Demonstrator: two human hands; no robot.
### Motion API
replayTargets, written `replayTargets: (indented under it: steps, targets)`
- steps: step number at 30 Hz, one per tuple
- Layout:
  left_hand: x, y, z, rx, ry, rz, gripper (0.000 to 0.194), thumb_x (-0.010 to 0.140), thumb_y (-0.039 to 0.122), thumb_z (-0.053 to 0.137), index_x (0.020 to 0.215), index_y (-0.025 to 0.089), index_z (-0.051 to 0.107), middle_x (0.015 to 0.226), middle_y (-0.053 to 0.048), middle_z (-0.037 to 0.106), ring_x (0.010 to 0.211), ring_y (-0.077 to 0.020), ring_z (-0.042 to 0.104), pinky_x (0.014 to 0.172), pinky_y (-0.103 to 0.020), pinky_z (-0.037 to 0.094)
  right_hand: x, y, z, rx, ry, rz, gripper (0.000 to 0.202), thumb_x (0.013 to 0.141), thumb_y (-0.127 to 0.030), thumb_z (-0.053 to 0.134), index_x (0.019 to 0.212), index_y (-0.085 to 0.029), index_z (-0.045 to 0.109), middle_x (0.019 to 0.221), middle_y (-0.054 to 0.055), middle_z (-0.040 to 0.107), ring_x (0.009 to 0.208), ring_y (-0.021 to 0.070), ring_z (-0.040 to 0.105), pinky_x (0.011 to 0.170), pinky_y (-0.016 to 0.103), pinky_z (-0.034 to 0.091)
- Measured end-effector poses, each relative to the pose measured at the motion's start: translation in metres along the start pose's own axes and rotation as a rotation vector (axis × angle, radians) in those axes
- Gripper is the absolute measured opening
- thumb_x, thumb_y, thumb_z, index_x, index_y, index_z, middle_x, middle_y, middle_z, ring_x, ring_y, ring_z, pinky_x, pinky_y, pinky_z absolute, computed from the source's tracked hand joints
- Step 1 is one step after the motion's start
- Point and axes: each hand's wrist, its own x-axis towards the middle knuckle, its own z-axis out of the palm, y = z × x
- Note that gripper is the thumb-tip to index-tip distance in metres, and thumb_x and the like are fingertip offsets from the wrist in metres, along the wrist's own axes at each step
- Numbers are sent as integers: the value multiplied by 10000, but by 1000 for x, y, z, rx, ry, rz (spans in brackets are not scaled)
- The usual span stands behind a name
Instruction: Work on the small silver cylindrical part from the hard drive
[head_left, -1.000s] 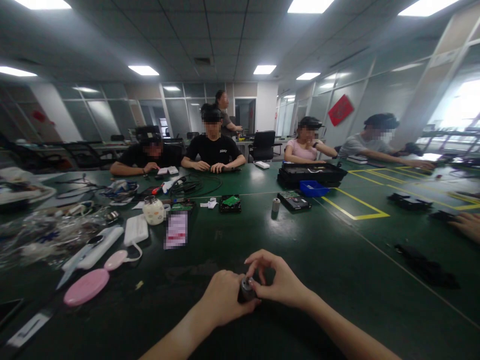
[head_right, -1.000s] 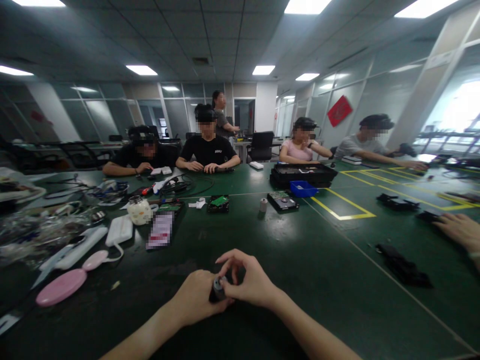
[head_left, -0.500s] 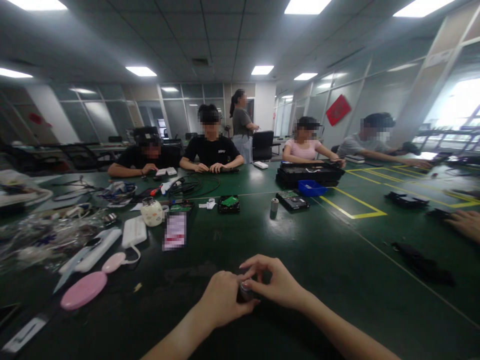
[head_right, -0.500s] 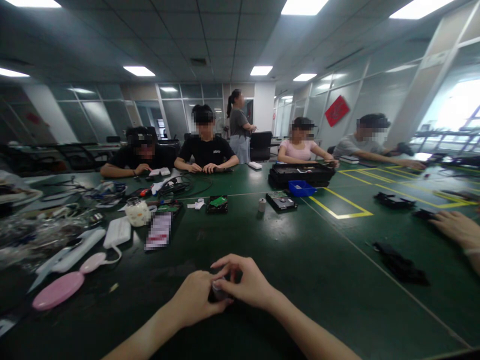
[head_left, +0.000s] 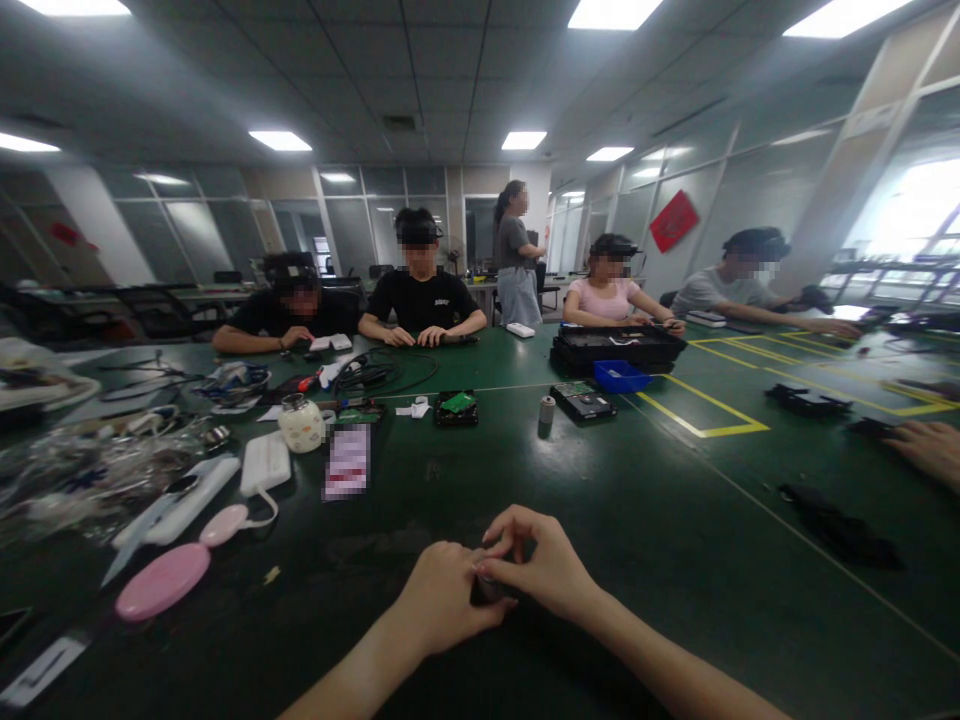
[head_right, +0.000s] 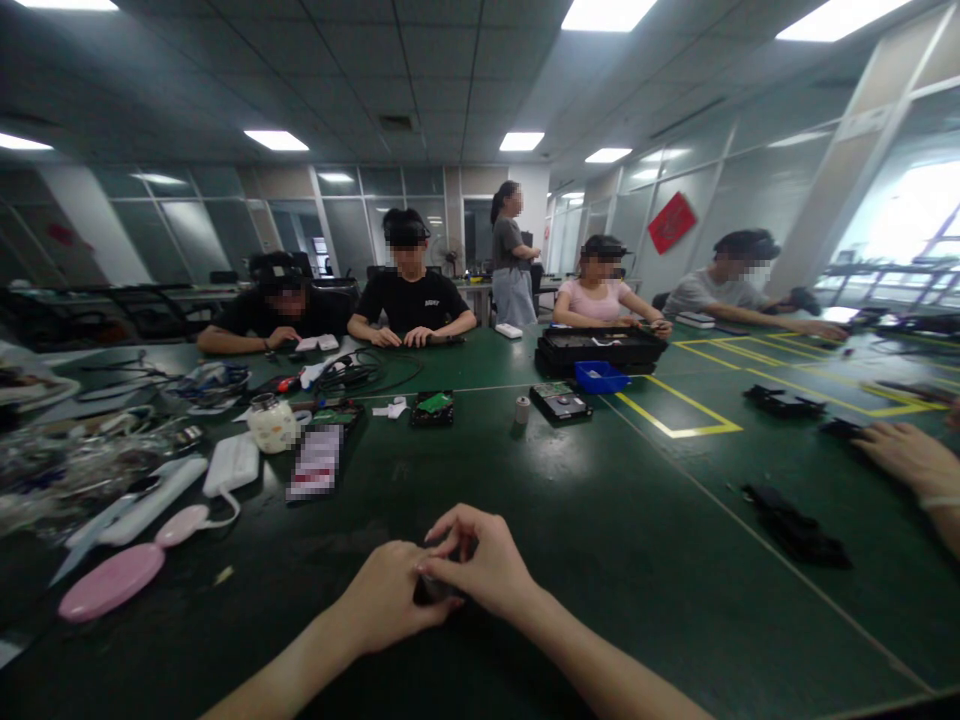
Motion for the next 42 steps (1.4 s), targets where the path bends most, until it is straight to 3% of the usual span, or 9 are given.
replayTargets:
  steps: [7, 14, 21, 30, 42]
  targets:
    - [0, -2, 1, -9, 4, -11, 299, 823, 460, 613, 934, 210, 732, 852, -55, 744, 807, -258, 672, 757, -325, 477, 0, -1, 3, 24, 20, 21, 194, 687, -242, 792, 811, -176, 659, 667, -14, 660, 578, 127, 576, 527, 237, 424]
    - [0, -1, 1, -20, -4, -13, 266, 813, 441, 622, 905, 214, 725, 827, -50, 740, 784, -259, 679, 731, -313, 481, 3, -5, -8, 159, -111, 53, 262, 644, -281, 839, 797, -159, 665, 717, -2, 665, 635, 134, 601, 546, 239, 440]
    - [-1, 1, -3, -45, 5, -31, 280, 800, 451, 624, 915, 218, 727, 797, -51, 739, 729, -250, 681, 702, -310, 477, 6, 8, -9, 436, -265, 198, 404, 576, -348, 877, 821, -148, 625, 695, -23, 649, 596, 114, 624, 532, 221, 478]
    - [0, 1, -3, -39, -7, -40, 280, 806, 453, 615, 904, 215, 725, 794, -53, 733, 740, -258, 673, 696, -312, 461, 6, 15, -5, 583, -250, 279, 313, 586, -224, 880, 726, -147, 610, 650, -45, 642, 596, 95, 631, 543, 197, 467]
    - [0, -1, 1, -8, -14, -54, 320, 791, 494, 628, 881, 198, 708, 832, -72, 734, 774, -275, 674, 714, -328, 467, 7, 13, -6, 558, -260, 276, 405, 539, -300, 892, 639, -156, 527, 703, -3, 691, 630, 124, 665, 547, 214, 471]
